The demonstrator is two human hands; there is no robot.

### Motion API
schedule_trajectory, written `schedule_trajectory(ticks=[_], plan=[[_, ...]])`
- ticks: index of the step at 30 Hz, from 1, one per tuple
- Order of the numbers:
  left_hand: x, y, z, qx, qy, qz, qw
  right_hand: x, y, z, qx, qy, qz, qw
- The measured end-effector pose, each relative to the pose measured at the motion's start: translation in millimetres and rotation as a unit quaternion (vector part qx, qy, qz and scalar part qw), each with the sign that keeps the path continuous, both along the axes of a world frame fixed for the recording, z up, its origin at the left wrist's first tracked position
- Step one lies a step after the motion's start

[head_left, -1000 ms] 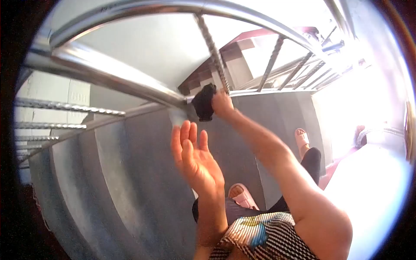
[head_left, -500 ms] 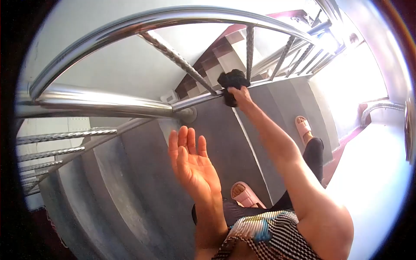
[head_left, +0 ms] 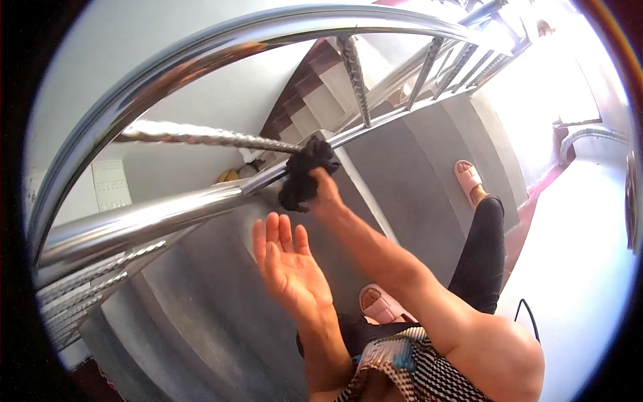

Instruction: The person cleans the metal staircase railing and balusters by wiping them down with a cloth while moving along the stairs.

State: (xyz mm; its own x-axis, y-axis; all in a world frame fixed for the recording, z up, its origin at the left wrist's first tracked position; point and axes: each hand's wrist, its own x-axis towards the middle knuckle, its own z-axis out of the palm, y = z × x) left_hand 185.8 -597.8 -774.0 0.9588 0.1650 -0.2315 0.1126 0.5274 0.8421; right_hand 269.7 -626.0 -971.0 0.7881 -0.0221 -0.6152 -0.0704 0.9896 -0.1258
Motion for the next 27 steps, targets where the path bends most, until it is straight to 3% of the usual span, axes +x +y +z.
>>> schedule_trajectory(ticks=[2,3,5,8,9,10,11,12,13,15,16,17,19,20,21,22,23,25,27], plan=[[-1.8,0.3,-2.8,0.002,0.002,-0.009,1.000,13.1,-25.5,-20.2,0.081,-0.051,-0.102,0.990],[-0.8,-2.4,-2.5,0.003,0.005,-0.012,1.000,17.6,-45.2,2.0,0.086,0.058,-0.072,0.992],[2.6,-8.0,-2.4,0.042,0.028,0.008,0.999,47.8,-36.5,-71.1,0.100,0.080,-0.200,0.971],[7.6,-5.6,-10.5,0.048,0.035,0.008,0.998,46.5,-46.6,-76.5,0.098,0.185,-0.243,0.947],[8.4,-5.2,-11.6,0.051,0.036,0.007,0.998,39.2,-58.2,-76.6,0.117,0.134,-0.276,0.945],[9.2,-4.7,-12.3,0.053,0.042,0.008,0.998,40.1,-64.8,-149.8,0.121,0.066,-0.282,0.950],[9.8,-4.8,-12.5,0.054,0.048,0.010,0.997,30.9,-86.6,-151.6,0.014,-0.087,-0.256,0.963],[10.0,-5.5,-12.5,0.057,0.048,0.009,0.997,29.2,-108.0,-147.8,0.088,-0.118,-0.300,0.943],[9.2,-6.9,-12.0,0.062,0.057,0.011,0.996,34.7,-125.3,-160.9,0.050,-0.037,-0.276,0.959],[11.7,-9.6,-14.0,0.071,0.063,0.015,0.995,38.7,-148.7,-209.0,0.140,-0.163,-0.152,0.965],[12.9,-10.2,-14.5,0.077,0.066,0.011,0.995,32.8,-155.4,-146.6,0.044,-0.156,-0.102,0.981],[14.2,-11.4,-14.9,0.083,0.070,0.007,0.994,36.9,-147.2,-144.7,0.046,-0.156,-0.104,0.981],[16.3,-16.0,-17.2,0.083,0.075,-0.002,0.994,42.1,-131.9,-143.1,0.103,-0.122,-0.164,0.973],[17.0,-18.2,-19.4,0.078,0.080,-0.008,0.994,36.7,-123.8,-105.4,0.186,-0.117,-0.192,0.956],[17.0,-18.3,-22.2,0.076,0.082,-0.011,0.994,39.2,-112.4,-108.3,0.148,-0.097,-0.201,0.964],[17.6,-16.9,-25.6,0.071,0.090,-0.022,0.993,39.3,-101.2,-109.0,0.113,-0.199,-0.184,0.956],[18.8,-15.6,-28.3,0.067,0.096,-0.032,0.993,30.4,-94.9,-109.3,0.079,-0.173,-0.102,0.976],[21.7,-10.5,-32.3,0.068,0.091,-0.030,0.993,23.6,-69.9,-73.3,-0.001,0.031,-0.059,0.998],[23.8,-8.0,-32.0,0.067,0.086,-0.031,0.993,1.8,-46.5,-49.0,-0.221,0.069,-0.053,0.971]])
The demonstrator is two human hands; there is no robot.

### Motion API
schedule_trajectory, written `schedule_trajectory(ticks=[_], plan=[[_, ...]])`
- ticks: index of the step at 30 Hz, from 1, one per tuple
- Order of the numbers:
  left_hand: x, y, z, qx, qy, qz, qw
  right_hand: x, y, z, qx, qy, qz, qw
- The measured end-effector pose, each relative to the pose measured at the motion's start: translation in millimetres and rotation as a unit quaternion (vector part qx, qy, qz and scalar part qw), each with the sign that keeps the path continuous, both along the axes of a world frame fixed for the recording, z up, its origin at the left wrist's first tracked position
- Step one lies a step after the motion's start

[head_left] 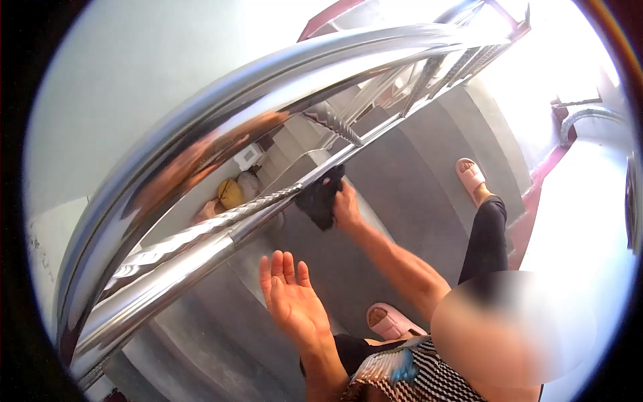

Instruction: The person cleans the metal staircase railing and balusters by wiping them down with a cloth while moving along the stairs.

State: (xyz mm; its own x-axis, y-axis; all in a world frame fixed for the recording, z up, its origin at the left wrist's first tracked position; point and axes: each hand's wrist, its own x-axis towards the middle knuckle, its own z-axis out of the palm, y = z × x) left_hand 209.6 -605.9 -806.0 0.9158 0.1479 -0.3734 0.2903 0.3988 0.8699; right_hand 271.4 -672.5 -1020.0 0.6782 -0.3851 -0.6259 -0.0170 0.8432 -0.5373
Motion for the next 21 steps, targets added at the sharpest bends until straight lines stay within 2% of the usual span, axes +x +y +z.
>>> schedule_trajectory(ticks=[1,2,3,5,7,8,9,10,11,12,14,15,16,18,19,21], plan=[[1.7,1.0,0.7,0.001,0.006,0.005,1.000,-1.1,-6.2,18.1,-0.002,-0.002,0.000,1.000],[1.9,3.1,1.4,0.002,0.012,0.012,1.000,-5.4,-13.9,36.2,-0.290,-0.009,0.048,0.956],[0.4,5.8,1.7,0.000,0.011,0.013,1.000,-8.3,-20.2,55.0,-0.553,-0.015,0.092,0.828],[-3.7,7.4,1.4,-0.023,0.009,0.014,1.000,20.4,-45.3,75.4,-0.683,-0.075,0.038,0.726],[-8.9,6.9,6.0,-0.031,-0.002,0.008,0.999,64.9,-66.5,50.4,-0.755,-0.062,0.105,0.644],[-11.5,7.5,9.3,-0.032,-0.012,0.002,0.999,88.2,-71.7,21.8,-0.740,0.038,0.235,0.629],[-13.2,7.3,11.5,-0.030,-0.015,0.005,0.999,111.6,-77.9,-31.6,-0.577,-0.006,0.165,0.800],[-15.1,7.5,14.3,-0.036,-0.026,0.004,0.999,114.2,-93.0,-32.2,-0.563,0.124,0.337,0.744],[-17.6,8.8,17.7,-0.041,-0.034,0.000,0.999,120.9,-96.2,-40.6,-0.672,0.072,0.540,0.501],[-17.8,8.3,18.4,-0.041,-0.036,-0.002,0.998,118.9,-98.4,-28.3,-0.673,0.073,0.537,0.503],[-17.9,8.2,19.8,-0.052,-0.051,-0.016,0.997,104.9,-99.3,9.5,-0.716,-0.008,0.587,0.377],[-16.7,7.6,20.8,-0.054,-0.053,-0.018,0.997,96.7,-95.1,14.3,-0.713,0.035,0.567,0.412],[-15.8,5.3,20.5,-0.047,-0.046,-0.014,0.998,90.2,-78.6,14.3,-0.681,0.181,0.452,0.547],[-19.7,2.5,19.3,-0.043,-0.027,-0.010,0.999,53.9,-68.3,14.2,-0.718,0.185,0.317,0.591],[-18.1,2.2,15.6,-0.047,-0.021,-0.017,0.999,44.1,-68.2,16.2,-0.720,0.186,0.315,0.589],[-16.0,-0.4,14.2,-0.052,-0.018,-0.025,0.998,32.7,-71.6,17.7,-0.640,0.232,0.276,0.678]])
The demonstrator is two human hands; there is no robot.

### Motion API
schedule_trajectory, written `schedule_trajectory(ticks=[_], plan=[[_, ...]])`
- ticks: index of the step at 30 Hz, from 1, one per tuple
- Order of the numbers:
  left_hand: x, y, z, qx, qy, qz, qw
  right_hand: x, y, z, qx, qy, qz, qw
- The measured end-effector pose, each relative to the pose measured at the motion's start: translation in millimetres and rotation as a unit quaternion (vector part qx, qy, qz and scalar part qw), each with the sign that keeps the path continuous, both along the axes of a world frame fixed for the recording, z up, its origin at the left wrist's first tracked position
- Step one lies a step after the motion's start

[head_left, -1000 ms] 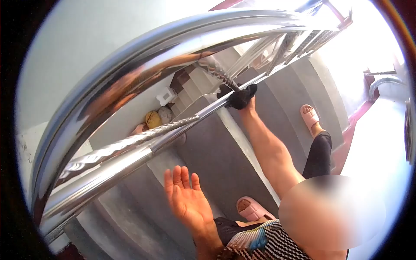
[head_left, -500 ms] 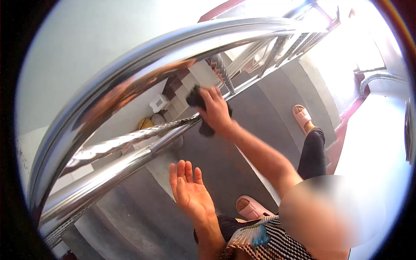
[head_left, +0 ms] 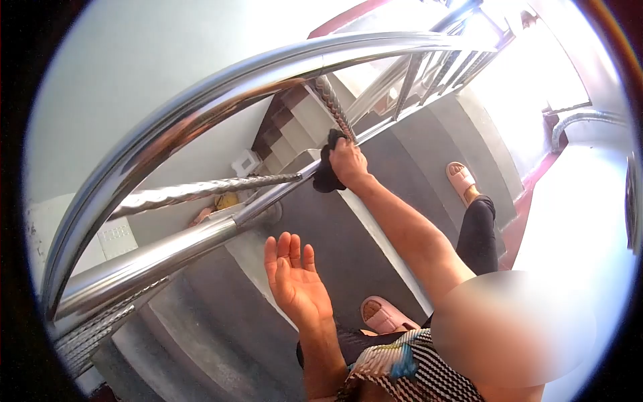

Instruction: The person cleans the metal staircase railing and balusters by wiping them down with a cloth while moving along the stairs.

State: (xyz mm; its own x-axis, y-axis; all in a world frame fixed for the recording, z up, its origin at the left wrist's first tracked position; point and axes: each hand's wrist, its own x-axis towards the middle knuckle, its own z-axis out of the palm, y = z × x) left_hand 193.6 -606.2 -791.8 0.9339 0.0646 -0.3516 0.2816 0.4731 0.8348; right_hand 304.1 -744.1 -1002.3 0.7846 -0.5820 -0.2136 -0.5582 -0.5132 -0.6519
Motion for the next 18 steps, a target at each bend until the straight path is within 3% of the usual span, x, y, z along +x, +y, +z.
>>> schedule_trajectory(ticks=[2,4,7,9,11,13,15,17,18], plan=[[-4.1,-3.0,5.9,-0.004,-0.001,0.007,1.000,-12.2,-12.3,-14.0,0.128,0.123,-0.052,0.983],[-8.3,-1.3,10.4,-0.013,-0.004,0.015,1.000,-53.5,-24.8,-17.4,0.094,0.171,0.085,0.977],[-19.5,6.6,14.0,-0.007,-0.019,0.015,1.000,-101.9,-41.2,-33.5,0.266,0.179,-0.035,0.947],[-22.4,7.5,19.5,-0.019,-0.040,0.006,0.999,-111.3,-44.2,-31.7,0.422,0.065,-0.103,0.899],[-24.0,4.3,28.0,-0.029,-0.034,0.013,0.999,-88.5,-38.5,11.1,0.490,-0.018,-0.043,0.871],[-26.4,5.5,33.9,-0.035,-0.030,0.027,0.999,-55.9,-24.0,54.6,0.433,-0.135,0.039,0.890],[-28.2,8.4,36.5,-0.045,-0.035,0.028,0.998,-13.6,-14.6,83.8,0.279,-0.206,0.084,0.934],[-30.8,14.3,36.4,-0.037,-0.056,0.037,0.997,40.9,-8.5,63.7,0.183,-0.255,0.161,0.936],[-30.8,14.1,37.2,-0.035,-0.065,0.042,0.996,60.8,-7.9,52.3,0.149,-0.175,0.273,0.934]])
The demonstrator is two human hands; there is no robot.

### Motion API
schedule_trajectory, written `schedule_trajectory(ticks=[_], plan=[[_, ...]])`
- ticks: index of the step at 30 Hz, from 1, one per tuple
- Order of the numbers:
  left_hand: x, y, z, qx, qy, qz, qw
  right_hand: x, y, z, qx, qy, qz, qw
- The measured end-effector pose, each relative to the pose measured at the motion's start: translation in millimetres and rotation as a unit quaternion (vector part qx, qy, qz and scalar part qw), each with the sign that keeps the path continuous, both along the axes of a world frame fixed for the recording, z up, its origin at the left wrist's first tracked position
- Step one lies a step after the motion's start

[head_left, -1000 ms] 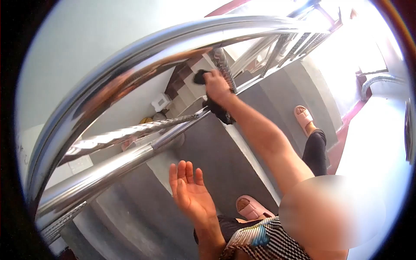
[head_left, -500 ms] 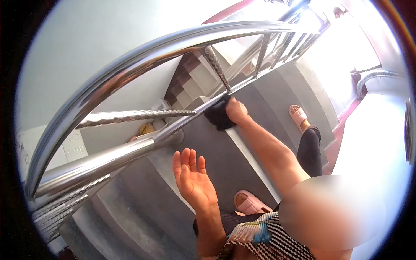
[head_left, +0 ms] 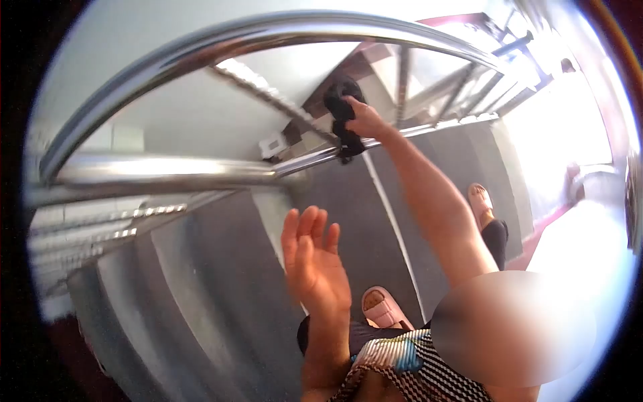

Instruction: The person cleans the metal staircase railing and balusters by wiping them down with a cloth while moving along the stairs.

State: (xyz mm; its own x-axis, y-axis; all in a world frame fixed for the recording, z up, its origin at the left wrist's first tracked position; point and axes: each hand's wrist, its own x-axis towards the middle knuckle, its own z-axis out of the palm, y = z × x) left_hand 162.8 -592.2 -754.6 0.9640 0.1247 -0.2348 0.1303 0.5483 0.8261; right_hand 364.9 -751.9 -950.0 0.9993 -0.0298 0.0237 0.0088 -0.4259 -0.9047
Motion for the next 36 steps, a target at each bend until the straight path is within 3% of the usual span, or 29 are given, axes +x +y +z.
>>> schedule_trajectory(ticks=[2,4,5,7,10,12,16,17,18,19,21,22,24,25,26,27,29,30,31,33,34,36], plan=[[2.4,2.9,0.3,-0.002,-0.015,0.017,1.000,10.5,13.4,-46.1,-0.192,0.026,0.235,0.953],[7.0,4.5,0.2,0.014,-0.014,0.041,0.999,0.3,15.3,-35.6,-0.133,-0.020,0.216,0.967],[9.6,4.0,-0.8,0.021,-0.001,0.038,0.999,-19.6,15.7,-8.0,-0.139,0.026,0.149,0.979],[15.4,-1.7,-7.2,0.003,0.030,0.061,0.998,-47.7,13.2,-1.0,-0.049,-0.011,0.062,0.997],[21.3,-7.0,-13.1,0.019,0.040,0.074,0.996,-73.8,-1.1,13.7,-0.050,0.151,0.104,0.982],[25.3,-2.5,-16.4,0.019,0.033,0.099,0.994,-91.8,-2.7,48.0,0.022,0.127,0.133,0.983],[28.1,8.3,-12.1,-0.006,0.039,0.124,0.992,-116.9,27.3,179.8,0.112,0.123,0.167,0.972],[28.0,11.2,-10.3,-0.024,0.044,0.117,0.992,-114.0,33.3,194.7,-0.060,-0.018,0.168,0.984],[27.4,13.5,-8.7,-0.033,0.035,0.128,0.991,-112.1,41.8,208.7,-0.226,-0.163,0.163,0.946],[27.0,14.6,-8.1,-0.010,0.049,0.141,0.989,-111.9,51.9,221.0,-0.233,-0.174,0.173,0.941],[26.4,17.4,-5.4,0.000,0.057,0.167,0.984,-115.5,74.2,244.8,0.007,-0.068,0.154,0.986],[25.5,17.0,-4.5,-0.054,0.052,0.187,0.980,-122.5,89.5,261.5,0.163,0.003,0.163,0.973],[28.6,24.2,-10.7,-0.200,-0.028,0.181,0.962,-128.8,113.4,275.7,0.116,-0.067,0.202,0.970],[30.2,34.2,-8.9,-0.210,-0.037,0.188,0.959,-128.6,119.9,282.7,0.082,-0.134,0.232,0.960],[29.5,47.3,-7.2,-0.286,-0.102,0.146,0.941,-119.0,120.3,271.3,0.016,-0.213,0.285,0.934],[29.5,60.9,-6.8,-0.357,-0.167,0.101,0.914,-122.2,125.1,281.1,0.012,-0.218,0.293,0.931],[31.8,85.4,-5.4,-0.317,-0.128,0.159,0.926,-129.4,135.7,302.6,0.114,-0.076,0.238,0.962],[26.9,96.8,5.8,-0.219,-0.097,0.215,0.947,-115.5,127.7,293.8,0.215,-0.061,0.253,0.941],[21.2,105.6,12.2,-0.117,-0.060,0.266,0.955,-119.0,135.6,306.5,0.216,-0.018,0.139,0.966],[10.9,122.8,15.0,-0.085,-0.087,0.291,0.949,-115.3,145.7,300.3,0.431,0.044,0.118,0.894],[8.1,128.4,16.0,-0.048,-0.109,0.315,0.942,-116.6,150.3,302.1,0.428,0.043,0.127,0.894],[7.6,128.1,10.7,-0.088,-0.085,0.315,0.941,-126.1,164.1,304.3,0.536,0.113,0.187,0.816]])
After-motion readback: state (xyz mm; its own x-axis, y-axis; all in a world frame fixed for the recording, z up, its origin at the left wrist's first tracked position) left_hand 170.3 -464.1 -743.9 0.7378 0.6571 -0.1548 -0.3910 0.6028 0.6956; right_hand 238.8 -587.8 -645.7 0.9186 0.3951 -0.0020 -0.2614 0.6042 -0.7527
